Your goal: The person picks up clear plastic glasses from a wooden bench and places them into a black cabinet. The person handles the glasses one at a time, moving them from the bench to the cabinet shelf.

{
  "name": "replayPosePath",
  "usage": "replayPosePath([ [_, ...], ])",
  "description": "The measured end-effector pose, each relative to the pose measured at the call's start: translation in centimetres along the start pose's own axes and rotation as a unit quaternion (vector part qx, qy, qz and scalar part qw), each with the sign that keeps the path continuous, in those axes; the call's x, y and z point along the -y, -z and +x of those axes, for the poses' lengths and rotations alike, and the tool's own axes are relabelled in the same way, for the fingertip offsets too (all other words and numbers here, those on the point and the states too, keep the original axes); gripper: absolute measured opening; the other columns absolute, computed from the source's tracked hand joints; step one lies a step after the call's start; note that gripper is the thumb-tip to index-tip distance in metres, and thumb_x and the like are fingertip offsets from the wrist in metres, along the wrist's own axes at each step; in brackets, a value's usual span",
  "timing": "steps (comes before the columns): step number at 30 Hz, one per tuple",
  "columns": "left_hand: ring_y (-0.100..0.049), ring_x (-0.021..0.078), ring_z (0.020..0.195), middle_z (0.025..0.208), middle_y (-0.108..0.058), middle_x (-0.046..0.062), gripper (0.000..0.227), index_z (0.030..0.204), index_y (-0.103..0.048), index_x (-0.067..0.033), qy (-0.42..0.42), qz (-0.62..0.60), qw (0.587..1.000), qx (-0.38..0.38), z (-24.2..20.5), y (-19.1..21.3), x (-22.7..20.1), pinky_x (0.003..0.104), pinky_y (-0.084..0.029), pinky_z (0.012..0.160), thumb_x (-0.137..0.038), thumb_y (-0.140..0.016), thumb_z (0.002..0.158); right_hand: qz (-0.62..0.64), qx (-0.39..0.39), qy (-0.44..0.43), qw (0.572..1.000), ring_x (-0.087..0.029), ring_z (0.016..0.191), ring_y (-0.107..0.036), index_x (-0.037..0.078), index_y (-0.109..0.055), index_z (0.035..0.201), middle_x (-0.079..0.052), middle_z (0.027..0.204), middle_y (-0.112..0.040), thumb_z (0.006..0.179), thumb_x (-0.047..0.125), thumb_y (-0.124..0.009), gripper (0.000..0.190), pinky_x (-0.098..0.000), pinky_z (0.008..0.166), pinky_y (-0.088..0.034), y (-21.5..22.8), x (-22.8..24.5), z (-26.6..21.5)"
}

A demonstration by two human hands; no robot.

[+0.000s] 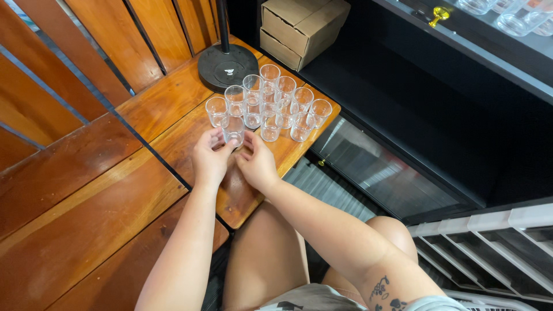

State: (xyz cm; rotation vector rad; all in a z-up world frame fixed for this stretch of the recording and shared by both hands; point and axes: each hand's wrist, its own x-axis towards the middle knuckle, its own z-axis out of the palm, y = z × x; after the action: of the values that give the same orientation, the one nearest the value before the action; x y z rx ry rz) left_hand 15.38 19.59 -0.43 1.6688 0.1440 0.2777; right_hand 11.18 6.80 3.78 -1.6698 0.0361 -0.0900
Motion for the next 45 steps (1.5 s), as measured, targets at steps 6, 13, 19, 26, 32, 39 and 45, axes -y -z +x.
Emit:
replayPosePath([
  [6,-0.075,0.0254,0.102,0.111,-0.076,0.016,0.053,0.123,-0.072,-0.0073,-0.044,0.000,0.998,-0.038,-3.8,-0.4,-5.6,0.029,-0.064,0.084,-0.010,-0.095,0.075,0.019,-0.085,0.089,0.992,-0.029,0.119,-0.063,0.000,-0.057,0.136,-0.020,0.124,-0.060,0.083,-0.008,-0.076,0.057,-0.0350,0.094,-0.063,1.2,-0.6,-0.7],
  [13,-0.076,0.0248,0.098,0.108,-0.077,0.013,0.052,0.121,-0.073,-0.0091,-0.132,-0.002,0.991,-0.033,-7.9,-3.5,-12.2,0.030,-0.063,0.084,-0.016,-0.096,0.075,0.000,-0.153,0.152,0.976,-0.019,0.106,-0.068,0.006,-0.065,0.120,-0.010,0.106,-0.068,0.078,0.001,-0.085,0.047,-0.0309,0.092,-0.062,7.1,5.0,-3.0],
  [19,-0.077,0.0259,0.093,0.104,-0.077,0.014,0.051,0.118,-0.073,-0.0088,-0.198,-0.023,0.980,-0.003,-10.1,-9.5,-16.9,0.031,-0.064,0.079,-0.017,-0.098,0.074,-0.008,-0.215,0.188,0.958,-0.018,0.096,-0.071,0.006,-0.067,0.110,-0.009,0.098,-0.070,0.076,-0.001,-0.086,0.040,-0.0265,0.087,-0.063,14.4,8.5,-4.1],
  [26,-0.078,0.0164,0.090,0.097,-0.079,0.005,0.047,0.114,-0.075,-0.0165,-0.277,-0.026,0.960,0.034,-12.9,-17.6,-24.1,0.026,-0.063,0.076,-0.027,-0.097,0.073,-0.066,-0.294,0.234,0.924,-0.014,0.089,-0.073,0.007,-0.069,0.105,-0.006,0.093,-0.073,0.074,0.003,-0.090,0.037,-0.0241,0.082,-0.063,23.8,14.4,-6.4],
  [32,-0.078,0.0161,0.097,0.102,-0.080,0.003,0.045,0.115,-0.074,-0.0209,-0.264,-0.023,0.959,0.098,-15.8,-22.9,-30.5,0.029,-0.062,0.082,-0.032,-0.092,0.076,-0.111,-0.340,0.259,0.897,-0.016,0.086,-0.074,0.006,-0.070,0.104,-0.009,0.093,-0.074,0.075,0.003,-0.091,0.036,-0.0244,0.080,-0.064,31.4,18.1,-7.5],
  [39,-0.077,0.0180,0.105,0.111,-0.079,0.006,0.039,0.120,-0.069,-0.0161,-0.272,-0.049,0.939,0.204,-16.6,-28.3,-35.1,0.031,-0.061,0.087,-0.027,-0.081,0.085,-0.124,-0.366,0.287,0.877,-0.018,0.086,-0.075,0.001,-0.069,0.107,-0.014,0.095,-0.074,0.077,0.004,-0.093,0.038,-0.0269,0.079,-0.065,38.1,22.0,-8.6],
  [45,-0.074,0.0186,0.114,0.122,-0.076,0.009,0.043,0.126,-0.065,-0.0164,-0.271,-0.047,0.924,0.265,-16.2,-31.8,-37.0,0.033,-0.061,0.094,-0.029,-0.078,0.088,-0.152,-0.374,0.274,0.873,-0.017,0.086,-0.076,0.001,-0.069,0.108,-0.014,0.097,-0.076,0.078,0.011,-0.096,0.041,-0.0252,0.078,-0.066,43.4,23.1,-7.4],
])
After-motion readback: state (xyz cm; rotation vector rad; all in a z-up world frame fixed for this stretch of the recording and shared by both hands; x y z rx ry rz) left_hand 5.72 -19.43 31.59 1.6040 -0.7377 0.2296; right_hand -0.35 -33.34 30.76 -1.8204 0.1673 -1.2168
